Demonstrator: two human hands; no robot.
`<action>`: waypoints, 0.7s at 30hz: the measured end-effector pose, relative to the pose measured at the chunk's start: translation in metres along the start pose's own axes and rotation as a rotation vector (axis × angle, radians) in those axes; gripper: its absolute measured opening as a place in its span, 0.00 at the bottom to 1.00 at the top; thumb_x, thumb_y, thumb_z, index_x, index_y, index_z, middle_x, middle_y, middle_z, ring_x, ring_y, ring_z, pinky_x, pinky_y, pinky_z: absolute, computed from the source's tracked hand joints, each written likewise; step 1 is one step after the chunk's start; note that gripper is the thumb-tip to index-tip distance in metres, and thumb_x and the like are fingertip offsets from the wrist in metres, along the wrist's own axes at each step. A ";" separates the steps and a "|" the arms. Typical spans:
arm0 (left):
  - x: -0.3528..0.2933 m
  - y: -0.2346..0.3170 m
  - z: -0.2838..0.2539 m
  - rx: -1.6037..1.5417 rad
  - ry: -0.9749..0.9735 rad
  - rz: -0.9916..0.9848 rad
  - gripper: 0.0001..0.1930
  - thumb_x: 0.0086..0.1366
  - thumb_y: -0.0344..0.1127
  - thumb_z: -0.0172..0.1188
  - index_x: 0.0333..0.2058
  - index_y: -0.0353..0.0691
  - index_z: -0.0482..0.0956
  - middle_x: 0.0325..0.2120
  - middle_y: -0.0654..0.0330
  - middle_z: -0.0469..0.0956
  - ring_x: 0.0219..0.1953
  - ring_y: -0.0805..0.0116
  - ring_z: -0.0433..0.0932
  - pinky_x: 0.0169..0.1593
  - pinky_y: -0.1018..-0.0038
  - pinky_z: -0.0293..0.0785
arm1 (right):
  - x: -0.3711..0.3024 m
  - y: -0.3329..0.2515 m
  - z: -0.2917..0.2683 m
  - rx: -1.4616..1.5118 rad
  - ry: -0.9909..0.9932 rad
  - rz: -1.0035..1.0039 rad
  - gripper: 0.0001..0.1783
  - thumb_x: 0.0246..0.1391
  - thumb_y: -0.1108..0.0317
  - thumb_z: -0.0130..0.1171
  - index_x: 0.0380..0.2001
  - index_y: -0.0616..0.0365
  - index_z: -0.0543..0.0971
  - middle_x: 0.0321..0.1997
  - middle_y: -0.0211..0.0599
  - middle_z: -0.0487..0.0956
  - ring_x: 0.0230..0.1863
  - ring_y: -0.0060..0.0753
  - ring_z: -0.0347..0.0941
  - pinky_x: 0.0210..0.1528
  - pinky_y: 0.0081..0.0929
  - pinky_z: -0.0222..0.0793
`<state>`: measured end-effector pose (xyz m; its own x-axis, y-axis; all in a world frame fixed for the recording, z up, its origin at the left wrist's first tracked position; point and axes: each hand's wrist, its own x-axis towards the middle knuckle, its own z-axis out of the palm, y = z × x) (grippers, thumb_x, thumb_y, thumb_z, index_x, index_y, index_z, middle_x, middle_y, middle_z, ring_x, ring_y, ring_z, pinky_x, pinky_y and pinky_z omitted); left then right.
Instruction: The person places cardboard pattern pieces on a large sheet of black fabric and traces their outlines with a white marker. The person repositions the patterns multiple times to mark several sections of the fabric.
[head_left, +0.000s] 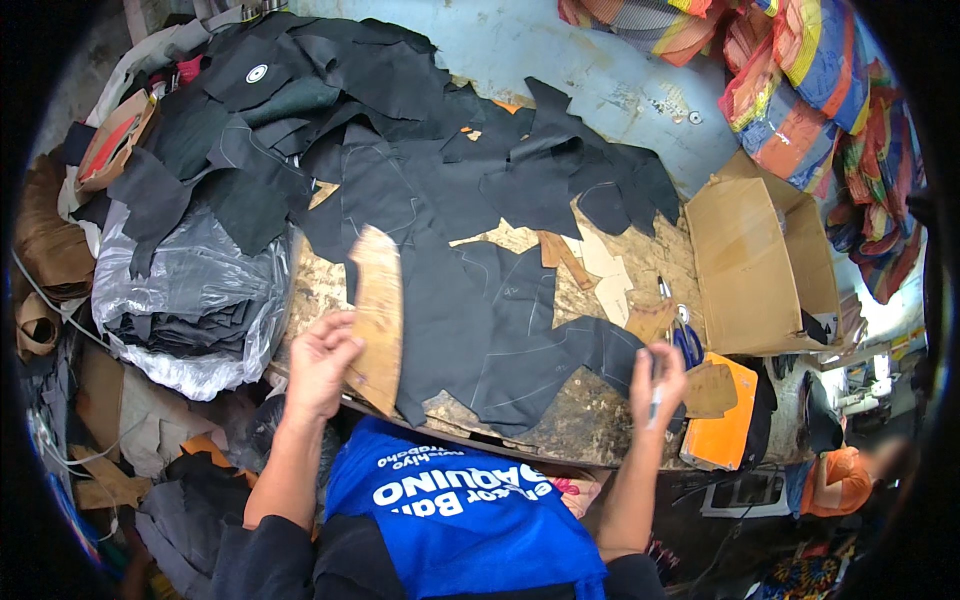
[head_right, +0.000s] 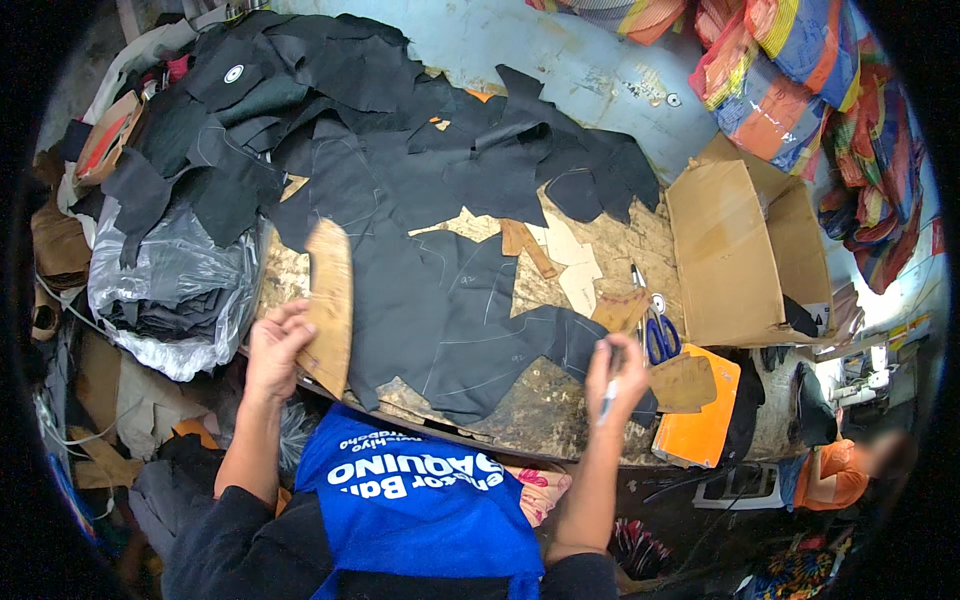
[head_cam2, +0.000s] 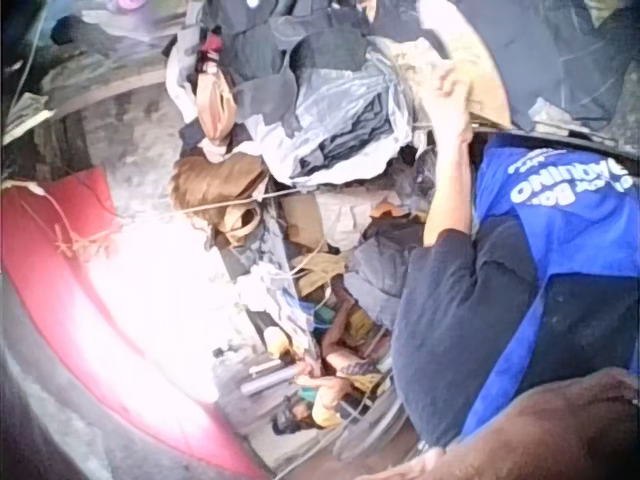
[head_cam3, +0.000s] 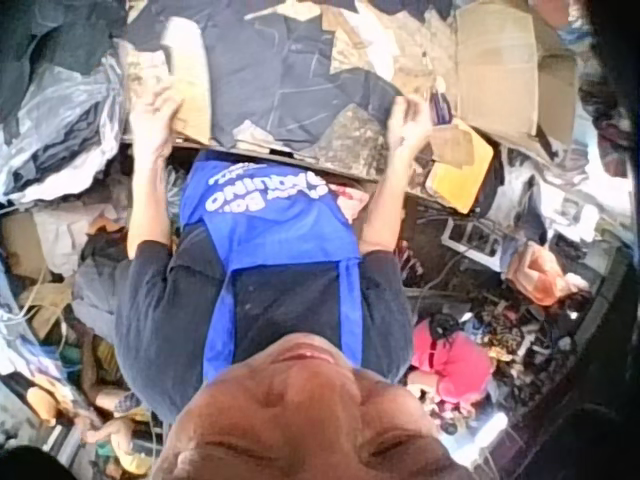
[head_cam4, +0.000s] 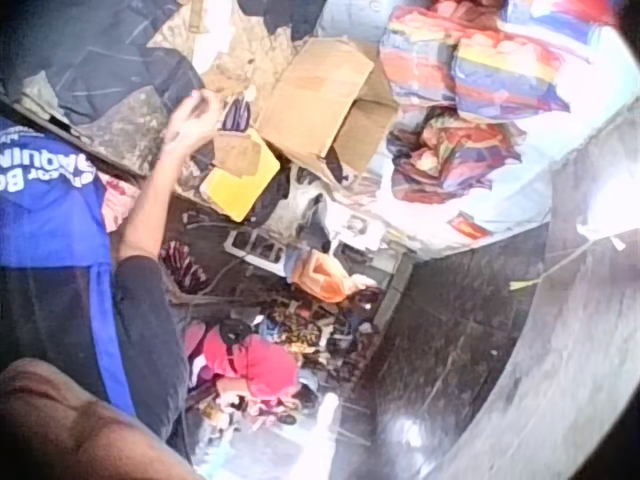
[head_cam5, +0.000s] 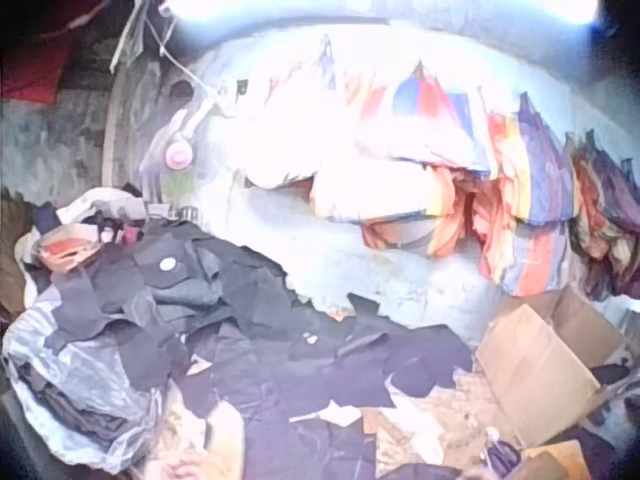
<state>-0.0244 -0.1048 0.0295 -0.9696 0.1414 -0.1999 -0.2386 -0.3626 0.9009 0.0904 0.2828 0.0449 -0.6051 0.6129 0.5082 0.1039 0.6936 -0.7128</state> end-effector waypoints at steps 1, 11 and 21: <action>0.002 -0.007 0.010 0.063 -0.004 -0.046 0.17 0.56 0.19 0.57 0.46 0.28 0.71 0.34 0.57 0.79 0.31 0.74 0.79 0.37 0.81 0.76 | -0.012 -0.004 0.010 0.138 -0.032 0.036 0.05 0.46 0.77 0.60 0.29 0.65 0.76 0.30 0.39 0.78 0.33 0.29 0.74 0.40 0.26 0.69; 0.031 -0.021 0.045 1.020 -0.079 0.197 0.19 0.48 0.28 0.66 0.41 0.29 0.79 0.21 0.58 0.79 0.22 0.76 0.77 0.28 0.76 0.73 | -0.066 -0.034 0.054 0.088 -0.189 -0.169 0.05 0.43 0.79 0.62 0.26 0.63 0.76 0.31 0.46 0.77 0.37 0.46 0.75 0.41 0.33 0.70; 0.044 0.005 0.040 1.167 -0.129 0.119 0.17 0.44 0.38 0.70 0.36 0.41 0.84 0.18 0.56 0.78 0.22 0.65 0.77 0.31 0.71 0.73 | -0.068 -0.029 0.056 0.015 -0.200 -0.270 0.08 0.42 0.79 0.62 0.28 0.62 0.75 0.32 0.46 0.76 0.34 0.43 0.75 0.38 0.30 0.70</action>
<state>-0.0659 -0.0632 0.0408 -0.9536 0.2797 -0.1112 0.1122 0.6729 0.7311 0.0842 0.1994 0.0040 -0.7523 0.3204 0.5757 -0.0920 0.8142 -0.5733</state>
